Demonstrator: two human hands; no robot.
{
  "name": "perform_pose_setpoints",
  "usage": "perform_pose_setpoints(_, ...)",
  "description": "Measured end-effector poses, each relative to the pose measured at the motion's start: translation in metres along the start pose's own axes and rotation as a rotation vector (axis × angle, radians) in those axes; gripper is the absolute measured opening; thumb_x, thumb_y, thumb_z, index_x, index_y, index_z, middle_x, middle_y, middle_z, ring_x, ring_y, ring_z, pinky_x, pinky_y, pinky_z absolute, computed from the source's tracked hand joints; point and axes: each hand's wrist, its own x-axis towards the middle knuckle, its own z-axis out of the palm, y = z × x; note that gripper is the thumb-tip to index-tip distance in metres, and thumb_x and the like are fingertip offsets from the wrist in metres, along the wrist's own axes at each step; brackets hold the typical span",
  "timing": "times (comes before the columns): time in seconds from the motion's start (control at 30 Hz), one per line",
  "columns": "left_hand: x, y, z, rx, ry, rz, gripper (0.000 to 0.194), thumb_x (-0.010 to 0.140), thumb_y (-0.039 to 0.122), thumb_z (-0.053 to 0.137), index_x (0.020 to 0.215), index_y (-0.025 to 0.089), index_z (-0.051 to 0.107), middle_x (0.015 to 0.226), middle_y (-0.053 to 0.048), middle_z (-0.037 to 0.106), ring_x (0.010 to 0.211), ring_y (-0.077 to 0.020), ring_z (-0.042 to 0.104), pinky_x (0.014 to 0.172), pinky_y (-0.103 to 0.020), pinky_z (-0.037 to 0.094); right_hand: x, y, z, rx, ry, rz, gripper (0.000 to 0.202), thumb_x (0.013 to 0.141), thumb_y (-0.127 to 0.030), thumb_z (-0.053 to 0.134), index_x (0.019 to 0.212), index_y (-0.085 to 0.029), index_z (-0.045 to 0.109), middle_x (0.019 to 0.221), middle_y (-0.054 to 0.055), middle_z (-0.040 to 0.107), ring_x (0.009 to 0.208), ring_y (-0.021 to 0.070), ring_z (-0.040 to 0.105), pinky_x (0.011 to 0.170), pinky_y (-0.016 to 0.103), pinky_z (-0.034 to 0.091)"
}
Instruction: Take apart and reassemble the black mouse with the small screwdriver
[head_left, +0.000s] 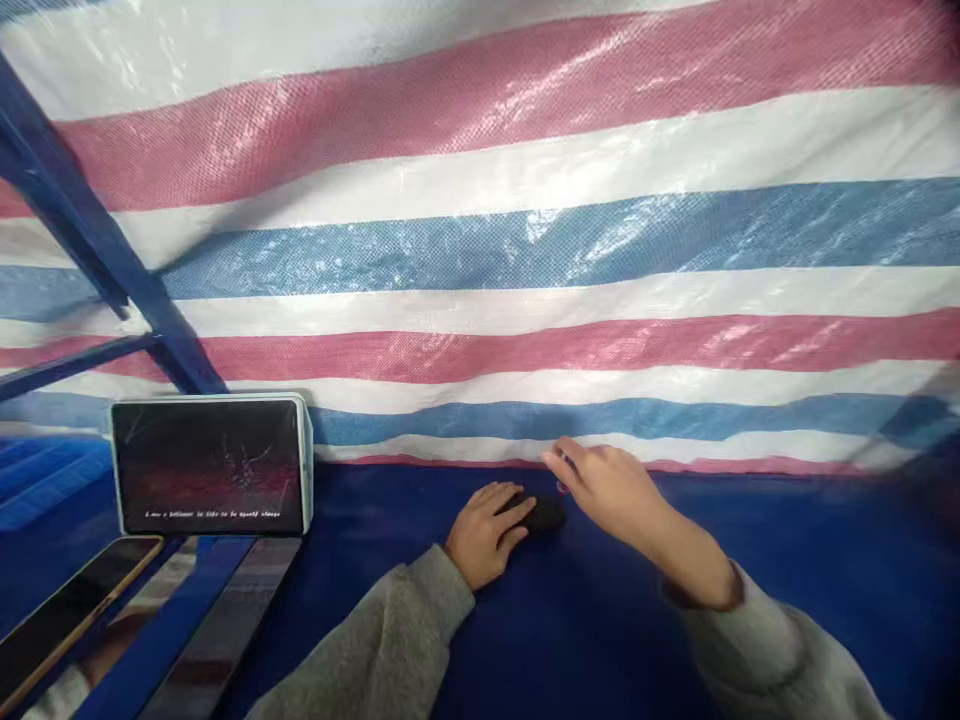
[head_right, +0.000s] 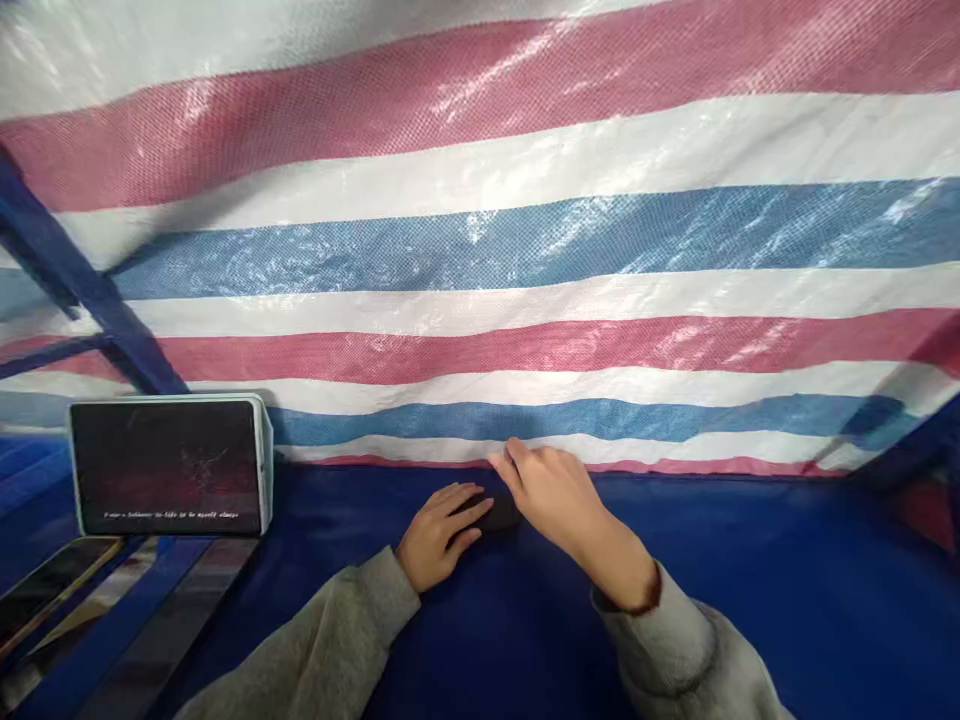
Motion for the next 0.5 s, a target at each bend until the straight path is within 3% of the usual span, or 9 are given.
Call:
perform_pose_setpoints(0.13,-0.0017,-0.0005,0.0002,0.001,0.001,-0.010,0.037,0.099,0.036,0.041,0.131,0.024,0.055,0.131,-0.008,0.057,0.123,-0.0245,0.053,0.106,-0.049,0.043,-0.0014,0.0022,0.0039,0.058,0.023,-0.071,0.030,0.096,-0.029,0.032,0.112,-0.020,0.056,0.091,0.006,0.072,0.073,0.0210,0.067,0.060,0.029,0.033)
perform_pose_setpoints(0.23,-0.0019,-0.0003,-0.0003,-0.003,0.001,-0.008,0.037,0.099,0.036,0.042,0.131,0.024,0.055,0.131,-0.008,0.057,0.124,-0.0245,0.052,0.106,-0.049,0.042,-0.0013,0.0022,0.0046,0.065,0.003,-0.041,0.035,0.098,-0.038,0.030,0.109,-0.021,0.058,0.075,0.004,0.071,0.069,0.0214,0.066,0.059,0.029,0.033)
perform_pose_setpoints(0.37,-0.0023,-0.0006,-0.0001,-0.010,0.003,-0.005,0.037,0.098,0.035,0.043,0.132,0.024,0.054,0.132,-0.008,0.057,0.125,-0.0240,0.051,0.107,-0.048,0.042,-0.0011,0.0025,0.0041,0.063,0.045,-0.074,0.031,0.096,-0.028,0.033,0.115,-0.020,0.056,0.093,0.006,0.071,0.071,0.0201,0.066,0.059,0.029,0.034)
perform_pose_setpoints(0.5,-0.0030,-0.0014,-0.0001,-0.012,0.000,-0.002,0.037,0.098,0.034,0.043,0.132,0.025,0.054,0.132,-0.008,0.057,0.125,-0.0241,0.051,0.107,-0.048,0.042,-0.0012,0.0030,0.0045,0.057,0.010,-0.042,0.035,0.098,-0.037,0.031,0.111,-0.021,0.058,0.074,0.004,0.070,0.069,0.0219,0.067,0.059,0.029,0.034)
